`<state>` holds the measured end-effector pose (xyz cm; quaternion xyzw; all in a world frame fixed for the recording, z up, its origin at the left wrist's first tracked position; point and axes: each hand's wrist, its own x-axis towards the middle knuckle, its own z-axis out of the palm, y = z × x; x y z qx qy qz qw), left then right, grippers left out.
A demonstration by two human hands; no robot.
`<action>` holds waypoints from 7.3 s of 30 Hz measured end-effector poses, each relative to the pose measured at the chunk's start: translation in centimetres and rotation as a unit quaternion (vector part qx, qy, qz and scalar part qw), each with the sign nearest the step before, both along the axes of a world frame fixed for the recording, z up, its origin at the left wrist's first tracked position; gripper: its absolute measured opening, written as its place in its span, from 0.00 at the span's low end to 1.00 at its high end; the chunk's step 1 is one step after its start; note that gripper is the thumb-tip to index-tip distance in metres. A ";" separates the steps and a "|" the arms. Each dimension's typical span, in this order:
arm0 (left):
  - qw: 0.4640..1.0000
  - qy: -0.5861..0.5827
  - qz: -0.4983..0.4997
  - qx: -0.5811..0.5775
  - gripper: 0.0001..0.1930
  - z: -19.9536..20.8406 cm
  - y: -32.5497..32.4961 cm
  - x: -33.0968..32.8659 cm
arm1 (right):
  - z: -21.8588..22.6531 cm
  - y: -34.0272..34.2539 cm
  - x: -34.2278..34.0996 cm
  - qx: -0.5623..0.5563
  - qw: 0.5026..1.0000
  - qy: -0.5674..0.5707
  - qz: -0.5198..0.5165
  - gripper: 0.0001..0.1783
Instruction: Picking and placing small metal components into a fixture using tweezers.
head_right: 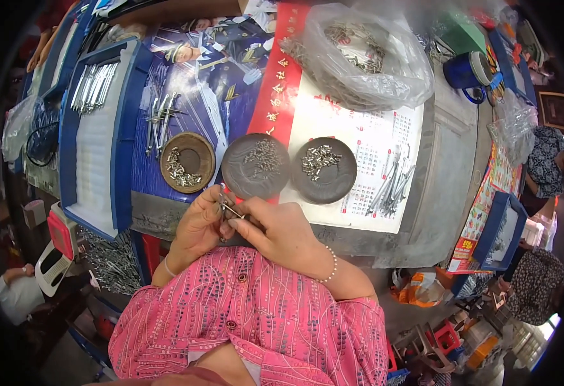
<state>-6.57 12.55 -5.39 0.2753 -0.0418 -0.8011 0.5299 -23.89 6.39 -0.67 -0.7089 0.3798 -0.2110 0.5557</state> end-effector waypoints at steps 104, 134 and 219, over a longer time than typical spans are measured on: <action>0.954 -0.264 -0.128 -0.063 0.03 1.5 2.6 -0.7 | -1.6 2.8 -2.5 0.186 0.981 -0.029 0.051 0.10; 0.980 -0.166 -0.113 -0.001 0.07 1.5 2.5 0.1 | -2.2 3.8 -1.3 0.042 0.999 -0.022 -0.007 0.09; 0.630 -0.753 0.117 -0.151 0.07 1.1 -0.4 8.8 | -5.0 -2.8 7.4 -0.250 0.965 0.025 0.070 0.04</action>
